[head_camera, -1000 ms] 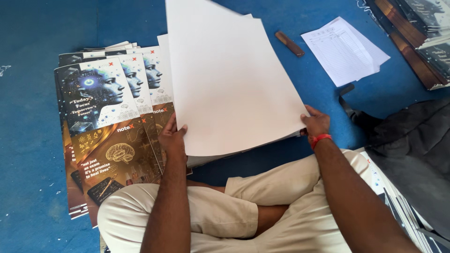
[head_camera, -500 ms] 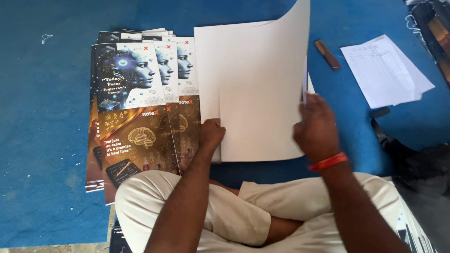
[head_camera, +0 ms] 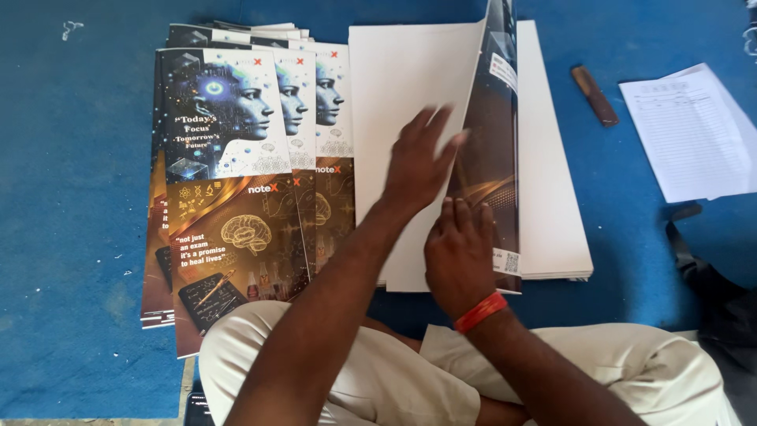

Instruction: The person sits on the floor and assembles books by placing a printed cover onto a stack of white pages. They align the cover, fold it over the pages, and use a wooden block to press and crease the spine. The person repeats this process for multiple books, stacking the finished ones to the side.

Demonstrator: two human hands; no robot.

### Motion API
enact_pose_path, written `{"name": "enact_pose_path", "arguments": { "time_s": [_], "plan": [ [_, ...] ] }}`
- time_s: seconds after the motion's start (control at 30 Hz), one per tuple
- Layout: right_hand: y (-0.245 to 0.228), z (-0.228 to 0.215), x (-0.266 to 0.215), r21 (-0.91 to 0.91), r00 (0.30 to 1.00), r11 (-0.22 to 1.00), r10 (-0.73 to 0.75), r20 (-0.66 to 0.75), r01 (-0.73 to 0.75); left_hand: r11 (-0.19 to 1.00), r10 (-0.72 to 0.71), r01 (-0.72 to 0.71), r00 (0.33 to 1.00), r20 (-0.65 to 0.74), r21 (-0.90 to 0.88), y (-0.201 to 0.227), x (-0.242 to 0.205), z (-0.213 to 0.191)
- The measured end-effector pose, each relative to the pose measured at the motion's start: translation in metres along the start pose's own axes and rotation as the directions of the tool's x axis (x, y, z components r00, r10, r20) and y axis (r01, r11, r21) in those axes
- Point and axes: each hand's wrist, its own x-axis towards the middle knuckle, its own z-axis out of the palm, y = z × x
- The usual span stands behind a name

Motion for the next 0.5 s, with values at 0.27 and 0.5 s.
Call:
{"name": "enact_pose_path", "arguments": {
  "time_s": [0.27, 0.5],
  "plan": [
    [-0.024, -0.006, 0.009, 0.186, 0.992, 0.981, -0.039, -0.118, 0.061, 0.859, -0.069, -0.069, 0.966, 0.249, 0.507, 0.017, 0.035, 0.001],
    [0.042, 0.014, 0.029, 0.727, 0.996, 0.683, -0.079, -0.027, 0.074, 0.916, -0.201, 0.071, 0.933, 0.299, 0.396, -0.029, 0.014, 0.011]
  ]
}}
